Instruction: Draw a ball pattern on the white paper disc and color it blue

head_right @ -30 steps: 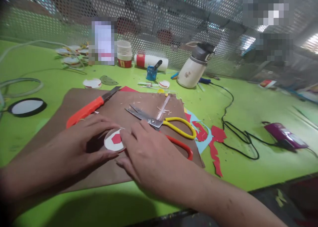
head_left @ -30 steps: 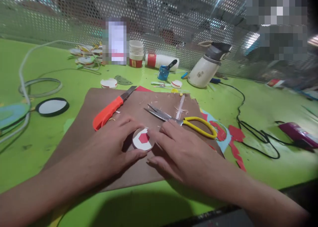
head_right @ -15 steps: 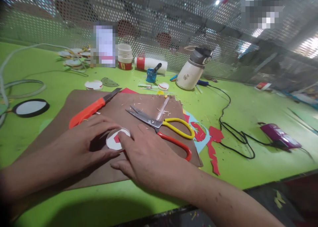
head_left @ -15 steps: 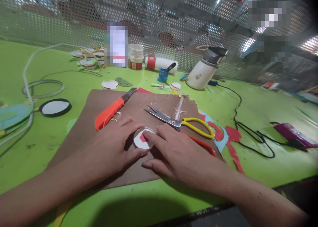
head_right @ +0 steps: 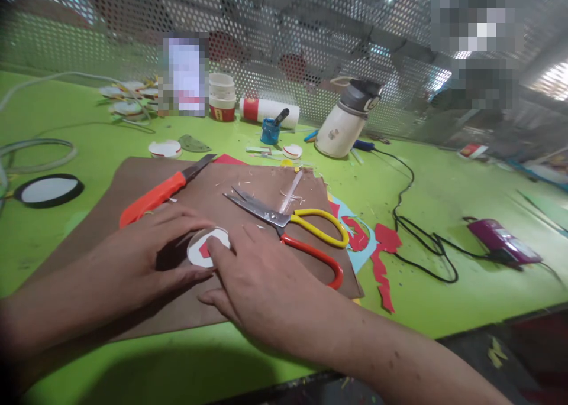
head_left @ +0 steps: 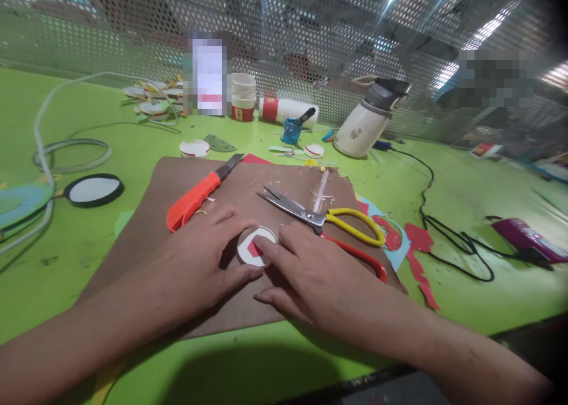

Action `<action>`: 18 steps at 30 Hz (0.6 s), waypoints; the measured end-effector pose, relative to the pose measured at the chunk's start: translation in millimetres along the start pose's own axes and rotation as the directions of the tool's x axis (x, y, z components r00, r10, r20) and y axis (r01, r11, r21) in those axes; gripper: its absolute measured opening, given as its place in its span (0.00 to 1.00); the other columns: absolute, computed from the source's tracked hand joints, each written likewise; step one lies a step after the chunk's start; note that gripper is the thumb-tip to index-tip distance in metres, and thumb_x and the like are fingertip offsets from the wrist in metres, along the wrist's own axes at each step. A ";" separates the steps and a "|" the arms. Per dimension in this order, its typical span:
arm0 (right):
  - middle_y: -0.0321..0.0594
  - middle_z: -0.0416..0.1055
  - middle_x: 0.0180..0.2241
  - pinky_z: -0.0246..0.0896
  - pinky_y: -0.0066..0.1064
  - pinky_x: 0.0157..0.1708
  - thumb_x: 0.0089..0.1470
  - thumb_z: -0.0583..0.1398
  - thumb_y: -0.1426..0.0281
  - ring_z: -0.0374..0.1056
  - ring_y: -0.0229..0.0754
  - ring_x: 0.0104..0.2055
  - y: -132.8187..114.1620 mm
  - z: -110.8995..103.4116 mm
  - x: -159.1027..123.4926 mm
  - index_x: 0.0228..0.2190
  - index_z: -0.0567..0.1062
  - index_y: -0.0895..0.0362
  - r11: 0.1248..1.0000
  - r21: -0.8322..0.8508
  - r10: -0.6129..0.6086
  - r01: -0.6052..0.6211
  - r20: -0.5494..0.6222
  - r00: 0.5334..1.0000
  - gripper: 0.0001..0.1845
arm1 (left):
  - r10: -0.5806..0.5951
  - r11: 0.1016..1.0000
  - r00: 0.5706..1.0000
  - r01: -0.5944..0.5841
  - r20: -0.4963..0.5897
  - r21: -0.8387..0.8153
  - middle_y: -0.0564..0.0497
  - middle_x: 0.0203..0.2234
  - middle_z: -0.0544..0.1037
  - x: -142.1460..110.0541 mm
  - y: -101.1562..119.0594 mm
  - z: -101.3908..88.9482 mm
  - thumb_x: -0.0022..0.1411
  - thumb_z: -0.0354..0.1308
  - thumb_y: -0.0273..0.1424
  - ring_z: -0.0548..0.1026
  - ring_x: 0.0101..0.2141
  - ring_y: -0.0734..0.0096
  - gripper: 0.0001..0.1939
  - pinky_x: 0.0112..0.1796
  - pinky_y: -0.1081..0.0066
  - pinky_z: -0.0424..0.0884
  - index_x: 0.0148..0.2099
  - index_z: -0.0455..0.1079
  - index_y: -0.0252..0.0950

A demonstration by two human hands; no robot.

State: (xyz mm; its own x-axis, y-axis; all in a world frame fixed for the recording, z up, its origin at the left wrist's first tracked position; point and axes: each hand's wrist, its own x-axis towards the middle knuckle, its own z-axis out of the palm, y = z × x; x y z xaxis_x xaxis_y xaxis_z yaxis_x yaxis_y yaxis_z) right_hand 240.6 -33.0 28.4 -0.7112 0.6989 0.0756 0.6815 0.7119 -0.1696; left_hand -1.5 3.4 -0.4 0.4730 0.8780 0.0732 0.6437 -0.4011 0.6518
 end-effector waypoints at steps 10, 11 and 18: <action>0.51 0.80 0.49 0.74 0.44 0.50 0.81 0.68 0.56 0.77 0.55 0.49 -1.6 -2.8 -1.5 0.61 0.79 0.60 0.999 -0.004 0.036 -0.036 0.044 0.998 0.22 | 0.035 0.999 0.999 -0.035 -0.028 0.021 0.43 0.50 0.87 -2.0 -8.0 3.9 0.72 0.64 0.52 0.84 0.53 0.39 0.18 0.55 0.40 0.81 0.48 0.84 0.46; 0.51 0.80 0.49 0.74 0.44 0.49 0.82 0.67 0.55 0.77 0.55 0.48 -1.1 -3.3 -1.3 0.60 0.80 0.60 0.999 -0.006 0.033 -0.032 0.045 0.998 0.21 | 0.038 0.999 0.999 -0.038 -0.029 0.022 0.44 0.50 0.87 -2.1 -8.5 4.2 0.72 0.65 0.52 0.84 0.53 0.39 0.17 0.55 0.40 0.81 0.49 0.84 0.47; 0.46 0.78 0.45 0.71 0.41 0.44 0.83 0.64 0.55 0.74 0.51 0.42 5.0 -8.8 -0.4 0.55 0.81 0.60 0.997 0.007 0.071 -0.071 0.019 0.997 0.19 | 0.017 1.000 1.000 -0.016 -0.024 0.024 0.44 0.49 0.87 -2.8 -5.9 1.6 0.71 0.66 0.51 0.84 0.52 0.41 0.17 0.52 0.44 0.80 0.49 0.85 0.46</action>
State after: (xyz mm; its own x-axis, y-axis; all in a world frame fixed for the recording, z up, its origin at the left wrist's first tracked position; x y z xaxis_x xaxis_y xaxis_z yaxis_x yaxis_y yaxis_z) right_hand 245.8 -29.1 36.2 -0.6642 0.7462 0.0445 0.7291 0.6599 -0.1814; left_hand -5.6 2.9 -5.7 0.4694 0.8771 0.1021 0.6501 -0.4216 0.6322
